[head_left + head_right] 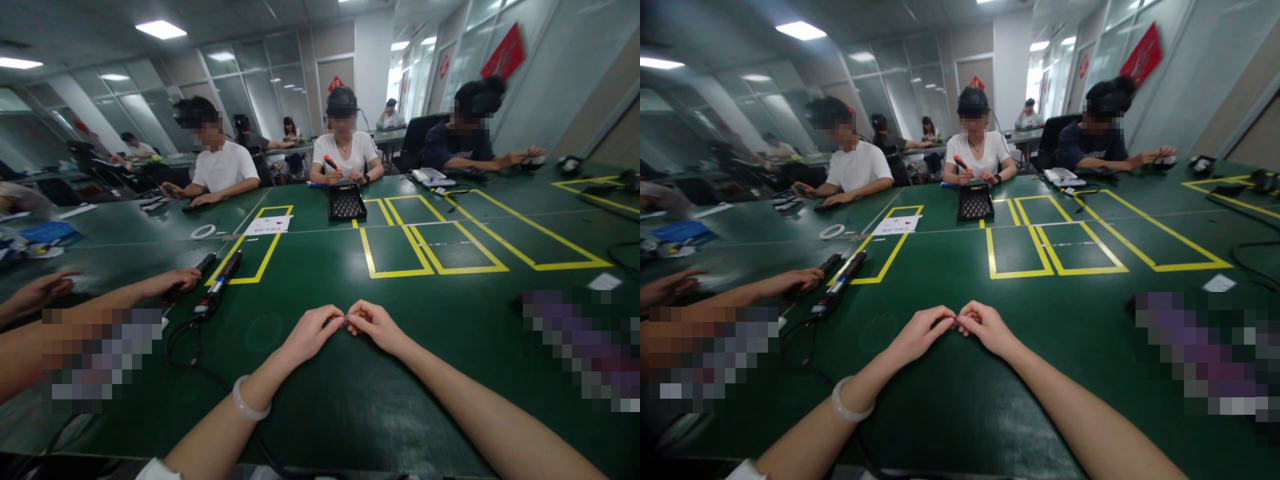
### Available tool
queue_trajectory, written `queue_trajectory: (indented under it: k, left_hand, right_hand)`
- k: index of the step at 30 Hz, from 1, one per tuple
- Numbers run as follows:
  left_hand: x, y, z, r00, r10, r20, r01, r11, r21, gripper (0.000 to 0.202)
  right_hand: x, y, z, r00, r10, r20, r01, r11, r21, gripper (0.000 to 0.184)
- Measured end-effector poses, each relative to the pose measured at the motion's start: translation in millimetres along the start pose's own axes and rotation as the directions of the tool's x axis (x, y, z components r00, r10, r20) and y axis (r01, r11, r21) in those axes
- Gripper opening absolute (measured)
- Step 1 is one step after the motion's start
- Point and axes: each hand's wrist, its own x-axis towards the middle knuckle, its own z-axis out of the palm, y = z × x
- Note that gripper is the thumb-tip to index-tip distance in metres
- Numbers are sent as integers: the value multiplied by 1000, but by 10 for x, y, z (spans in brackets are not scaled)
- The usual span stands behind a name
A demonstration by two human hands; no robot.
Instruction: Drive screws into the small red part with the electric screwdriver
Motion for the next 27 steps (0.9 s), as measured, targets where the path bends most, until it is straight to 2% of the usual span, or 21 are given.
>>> queue_trajectory:
  k: [4,10,13,16,19,20,22,24,25,26,27]
  left_hand:
    - [-3,9,22,1000,25,-1,-25,999,-38,23]
    - [-10,-51,23,998,1,-55,1,1000,30,17]
    - [-12,-48,23,999,-14,-45,15,1000,7,21]
    - [2,-23,-11,1000,-3,12,3,1000,14,25]
    - [26,-110,-187,999,8,31,-12,993,118,32]
    - [26,-194,-293,1000,-6,-5,7,984,179,34]
    - [-12,-461,-567,987,-69,-148,114,940,323,38]
    - [-123,-830,-891,924,-156,-350,320,817,480,43]
    - [-207,-1032,-1054,867,-211,-452,450,722,525,48]
    - [-306,-1230,-1209,792,-279,-542,582,611,536,54]
    - [-414,-1417,-1351,699,-348,-625,704,493,512,61]
  right_hand:
    - [16,11,-10,999,36,-18,-36,999,29,37]
    - [19,2,11,999,33,-41,-30,996,78,38]
    - [5,-9,25,999,0,-49,1,1000,21,39]
    - [-7,-14,22,1000,2,-28,-3,999,-46,33]
    - [-6,-4,2,1000,3,-13,-4,997,-74,31]
    - [-4,1,-6,1000,6,-16,-7,996,-84,31]
    - [1,9,-17,1000,10,-18,-11,995,-96,31]
    - [3,13,-21,1000,14,-15,-15,994,-106,31]
    - [3,13,-21,1000,15,-11,-16,994,-111,30]
    - [3,14,-20,1000,16,-7,-17,993,-117,29]
    - [3,14,-18,1000,17,-4,-17,992,-122,29]
